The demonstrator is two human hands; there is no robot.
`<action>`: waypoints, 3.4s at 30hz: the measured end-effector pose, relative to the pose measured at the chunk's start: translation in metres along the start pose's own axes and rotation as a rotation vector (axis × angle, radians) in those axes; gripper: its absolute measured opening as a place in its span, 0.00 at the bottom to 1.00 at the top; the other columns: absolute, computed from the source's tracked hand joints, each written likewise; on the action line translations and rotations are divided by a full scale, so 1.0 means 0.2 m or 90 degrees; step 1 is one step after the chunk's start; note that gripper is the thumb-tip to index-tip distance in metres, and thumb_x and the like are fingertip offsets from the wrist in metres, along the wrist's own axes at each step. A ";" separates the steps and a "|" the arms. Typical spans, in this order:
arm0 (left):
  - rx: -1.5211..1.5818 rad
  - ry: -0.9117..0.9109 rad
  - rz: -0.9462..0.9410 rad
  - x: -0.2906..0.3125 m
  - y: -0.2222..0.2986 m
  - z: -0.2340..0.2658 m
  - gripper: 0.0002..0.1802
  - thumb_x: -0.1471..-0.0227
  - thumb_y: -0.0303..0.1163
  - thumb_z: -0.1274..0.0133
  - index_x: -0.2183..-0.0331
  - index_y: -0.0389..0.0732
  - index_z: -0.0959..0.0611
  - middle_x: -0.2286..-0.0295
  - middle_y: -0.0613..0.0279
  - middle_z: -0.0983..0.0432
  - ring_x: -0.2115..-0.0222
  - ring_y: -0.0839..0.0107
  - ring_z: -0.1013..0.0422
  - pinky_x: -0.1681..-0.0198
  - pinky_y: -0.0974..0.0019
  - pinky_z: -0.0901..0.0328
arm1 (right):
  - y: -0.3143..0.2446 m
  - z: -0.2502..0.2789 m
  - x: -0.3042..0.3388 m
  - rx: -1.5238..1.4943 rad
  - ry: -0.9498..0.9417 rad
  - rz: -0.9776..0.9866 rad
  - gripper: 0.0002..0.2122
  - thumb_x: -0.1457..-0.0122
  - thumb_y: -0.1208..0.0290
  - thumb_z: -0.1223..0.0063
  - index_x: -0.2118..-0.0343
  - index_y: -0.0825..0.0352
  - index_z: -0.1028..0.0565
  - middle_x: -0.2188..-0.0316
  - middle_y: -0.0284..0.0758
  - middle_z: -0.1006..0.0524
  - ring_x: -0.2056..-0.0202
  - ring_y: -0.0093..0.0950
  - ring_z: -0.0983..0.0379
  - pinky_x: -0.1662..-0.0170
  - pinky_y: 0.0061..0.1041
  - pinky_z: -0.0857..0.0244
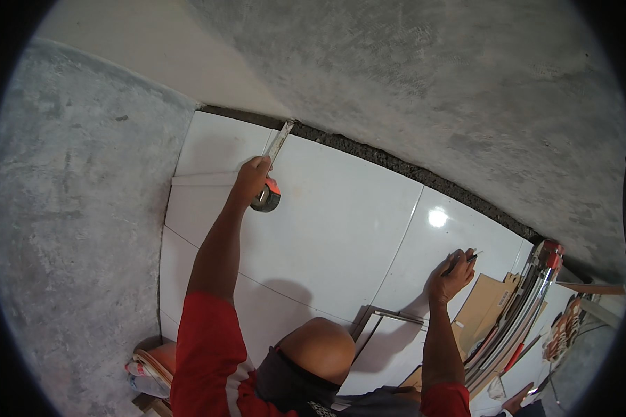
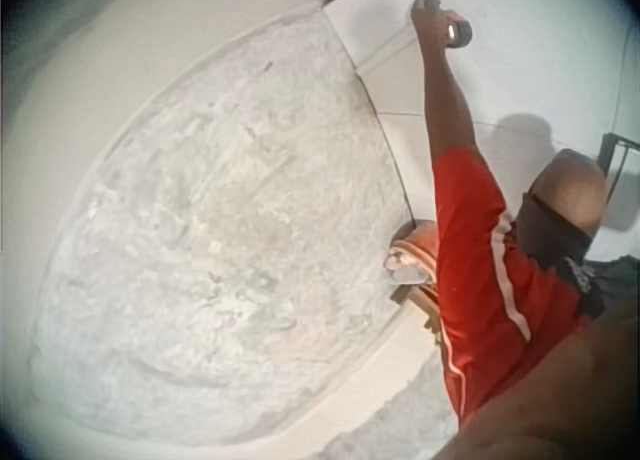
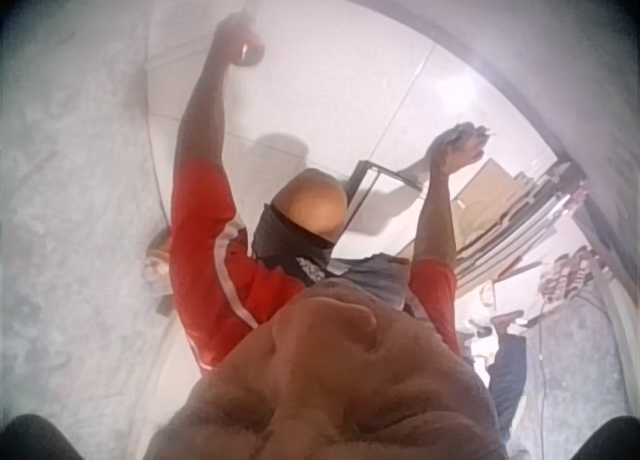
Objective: The person sits on the floor and uses a tape measure and marker to measure and mark white ceramic tiles. They measure the gap between the wall and installed tiles, then transfer those measurements to loose tiles to prepare them for cutting.
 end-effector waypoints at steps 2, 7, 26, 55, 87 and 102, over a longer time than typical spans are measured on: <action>0.014 -0.004 0.030 -0.07 -0.02 0.01 0.17 0.38 0.34 0.53 0.54 0.32 0.22 0.73 0.57 0.23 0.72 0.70 0.24 0.65 0.63 0.30 | -0.01 0.00 0.00 0.006 0.008 0.007 0.15 0.34 0.70 0.51 0.45 0.64 0.30 0.35 0.48 0.34 0.31 0.49 0.48 0.33 0.53 0.58; -0.009 0.036 -0.047 -0.11 0.09 -0.01 0.15 0.39 0.33 0.53 0.55 0.34 0.22 0.72 0.56 0.23 0.73 0.68 0.24 0.64 0.62 0.29 | 0.03 -0.01 0.00 0.004 0.004 0.003 0.16 0.34 0.70 0.51 0.45 0.64 0.30 0.36 0.48 0.33 0.31 0.48 0.48 0.32 0.52 0.59; -0.108 0.017 -0.044 -0.12 0.14 0.05 0.20 0.37 0.42 0.57 0.61 0.34 0.23 0.72 0.55 0.24 0.72 0.66 0.27 0.64 0.61 0.32 | -0.01 0.00 0.00 -0.012 0.009 0.014 0.16 0.37 0.72 0.51 0.46 0.65 0.30 0.35 0.50 0.34 0.31 0.50 0.48 0.32 0.51 0.59; -0.208 0.117 0.176 -0.32 0.04 0.04 0.34 0.39 0.59 0.54 0.62 0.35 0.13 0.60 0.43 0.17 0.56 0.46 0.22 0.52 0.49 0.31 | -0.01 0.00 -0.01 -0.001 -0.004 0.004 0.16 0.35 0.70 0.53 0.45 0.67 0.31 0.36 0.52 0.34 0.31 0.51 0.49 0.32 0.54 0.61; -0.238 0.128 0.262 -0.22 0.12 0.05 0.31 0.38 0.60 0.52 0.60 0.41 0.13 0.58 0.53 0.17 0.55 0.55 0.22 0.53 0.52 0.31 | -0.03 0.01 0.00 -0.007 0.027 0.026 0.16 0.31 0.64 0.56 0.47 0.68 0.28 0.38 0.52 0.32 0.32 0.51 0.46 0.33 0.52 0.57; -0.245 0.107 0.200 -0.32 0.01 0.06 0.32 0.40 0.61 0.50 0.66 0.38 0.13 0.65 0.52 0.16 0.61 0.54 0.21 0.57 0.52 0.30 | -0.05 0.01 0.00 -0.024 0.036 0.038 0.15 0.32 0.66 0.55 0.47 0.68 0.29 0.39 0.53 0.31 0.34 0.51 0.44 0.34 0.50 0.54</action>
Point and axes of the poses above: each hand's wrist, its own x-axis away from the middle knuckle, its own z-axis out of the back of the hand, y = z × x, the point moved 10 cm from there along -x, towards the middle knuckle
